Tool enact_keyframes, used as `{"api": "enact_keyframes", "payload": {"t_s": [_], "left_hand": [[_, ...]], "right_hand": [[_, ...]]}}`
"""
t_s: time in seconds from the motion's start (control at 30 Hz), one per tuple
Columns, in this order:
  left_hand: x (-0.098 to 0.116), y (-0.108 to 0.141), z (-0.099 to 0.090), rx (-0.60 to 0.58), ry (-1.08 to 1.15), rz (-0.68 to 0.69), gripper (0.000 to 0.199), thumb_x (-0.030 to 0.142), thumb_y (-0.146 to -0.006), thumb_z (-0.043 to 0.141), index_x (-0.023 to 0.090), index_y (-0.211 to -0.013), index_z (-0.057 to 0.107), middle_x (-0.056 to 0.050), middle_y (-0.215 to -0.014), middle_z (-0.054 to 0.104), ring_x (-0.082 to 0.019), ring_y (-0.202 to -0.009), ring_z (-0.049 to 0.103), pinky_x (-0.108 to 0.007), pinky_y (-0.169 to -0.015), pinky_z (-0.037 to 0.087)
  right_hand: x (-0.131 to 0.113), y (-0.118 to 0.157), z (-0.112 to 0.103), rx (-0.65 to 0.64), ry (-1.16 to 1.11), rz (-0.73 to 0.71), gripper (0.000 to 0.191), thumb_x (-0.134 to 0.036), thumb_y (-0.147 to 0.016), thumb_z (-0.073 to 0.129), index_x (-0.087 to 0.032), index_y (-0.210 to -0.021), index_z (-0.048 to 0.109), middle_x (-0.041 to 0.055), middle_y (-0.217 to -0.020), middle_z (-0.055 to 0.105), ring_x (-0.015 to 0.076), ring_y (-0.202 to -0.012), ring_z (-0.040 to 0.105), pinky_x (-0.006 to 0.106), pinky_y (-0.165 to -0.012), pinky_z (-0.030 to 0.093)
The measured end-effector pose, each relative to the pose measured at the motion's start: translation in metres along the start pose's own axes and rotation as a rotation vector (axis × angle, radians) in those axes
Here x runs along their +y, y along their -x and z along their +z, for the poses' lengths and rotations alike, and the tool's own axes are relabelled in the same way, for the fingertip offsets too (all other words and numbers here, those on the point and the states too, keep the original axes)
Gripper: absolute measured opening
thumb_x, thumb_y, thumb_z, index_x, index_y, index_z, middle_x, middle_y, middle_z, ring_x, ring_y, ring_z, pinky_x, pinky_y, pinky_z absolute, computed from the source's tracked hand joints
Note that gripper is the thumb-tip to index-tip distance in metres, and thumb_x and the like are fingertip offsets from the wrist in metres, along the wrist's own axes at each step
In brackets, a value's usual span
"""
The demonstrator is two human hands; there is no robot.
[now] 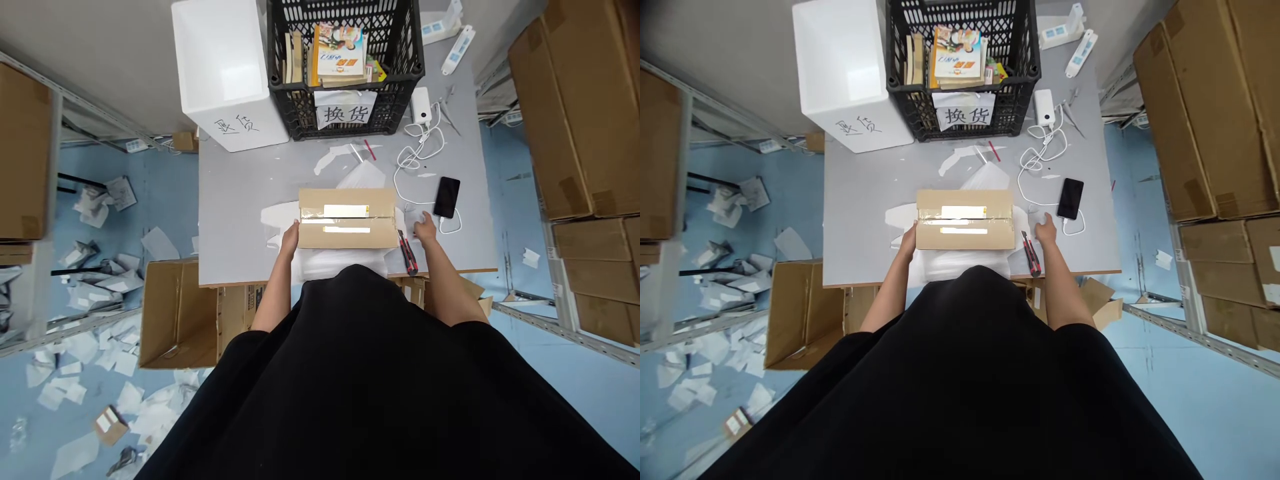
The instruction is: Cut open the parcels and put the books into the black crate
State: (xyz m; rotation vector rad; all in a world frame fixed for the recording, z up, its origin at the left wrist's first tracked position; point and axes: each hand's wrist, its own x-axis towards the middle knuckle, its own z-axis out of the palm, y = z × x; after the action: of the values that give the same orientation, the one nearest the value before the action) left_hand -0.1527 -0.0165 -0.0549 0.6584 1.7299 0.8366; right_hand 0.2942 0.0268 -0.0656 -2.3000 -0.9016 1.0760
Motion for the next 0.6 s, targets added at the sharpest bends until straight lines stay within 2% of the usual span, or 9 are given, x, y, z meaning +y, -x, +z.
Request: {"api": "enact_keyframes", "payload": {"t_s": [0.13,0.3,0.4,0.5,0.6], "left_hand": [[-0.015,0.002,0.008,0.019,0.060,0.007,0.036,0.050,-0.077,0.067,0.019,-0.094,0.073,-0.010,-0.104,0.075,-0.030,-0.104,0.063,-0.041,-0.094,0.046],[-0.024,0.001,0.017,0.076,0.102,-0.022,0.029,0.039,-0.063,0.069,0.018,-0.083,0.069,-0.007,-0.085,0.073,-0.027,-0.088,0.063,-0.040,-0.083,0.047],[-0.024,-0.001,0.017,0.089,0.105,-0.022,0.024,0.036,-0.061,0.068,0.019,-0.078,0.067,-0.006,-0.080,0.071,-0.026,-0.085,0.063,-0.039,-0.080,0.047],[-0.021,-0.003,0.017,0.107,0.107,-0.033,0.020,0.035,-0.062,0.068,0.020,-0.075,0.064,-0.005,-0.077,0.069,-0.026,-0.084,0.063,-0.038,-0.079,0.047],[-0.019,-0.005,0.017,0.124,0.103,-0.052,0.019,0.034,-0.063,0.069,0.019,-0.074,0.064,-0.004,-0.076,0.069,-0.026,-0.084,0.064,-0.038,-0.078,0.048]], "right_hand": [[-0.003,-0.039,-0.029,0.068,0.181,0.049,0.085,-0.025,-0.077,0.060,-0.018,-0.157,0.033,0.0180,-0.124,0.065,0.0238,-0.076,0.069,0.041,-0.078,0.056],[-0.011,-0.089,-0.043,0.066,0.222,0.096,0.094,-0.025,-0.078,0.060,-0.021,-0.162,0.019,0.0228,-0.126,0.064,0.0219,-0.062,0.066,0.041,-0.061,0.056],[-0.012,-0.111,-0.042,0.053,0.257,0.120,0.097,-0.022,-0.075,0.061,-0.021,-0.162,0.019,0.0228,-0.122,0.066,0.0221,-0.060,0.065,0.041,-0.057,0.056],[-0.010,-0.121,-0.038,0.005,0.277,0.159,0.097,-0.020,-0.073,0.061,-0.022,-0.162,0.022,0.0219,-0.121,0.067,0.0240,-0.063,0.066,0.043,-0.058,0.056],[-0.010,-0.121,-0.036,0.027,0.278,0.090,0.090,-0.021,-0.075,0.059,-0.015,-0.159,0.029,0.0239,-0.121,0.066,0.0290,-0.076,0.070,0.047,-0.067,0.058]]}}
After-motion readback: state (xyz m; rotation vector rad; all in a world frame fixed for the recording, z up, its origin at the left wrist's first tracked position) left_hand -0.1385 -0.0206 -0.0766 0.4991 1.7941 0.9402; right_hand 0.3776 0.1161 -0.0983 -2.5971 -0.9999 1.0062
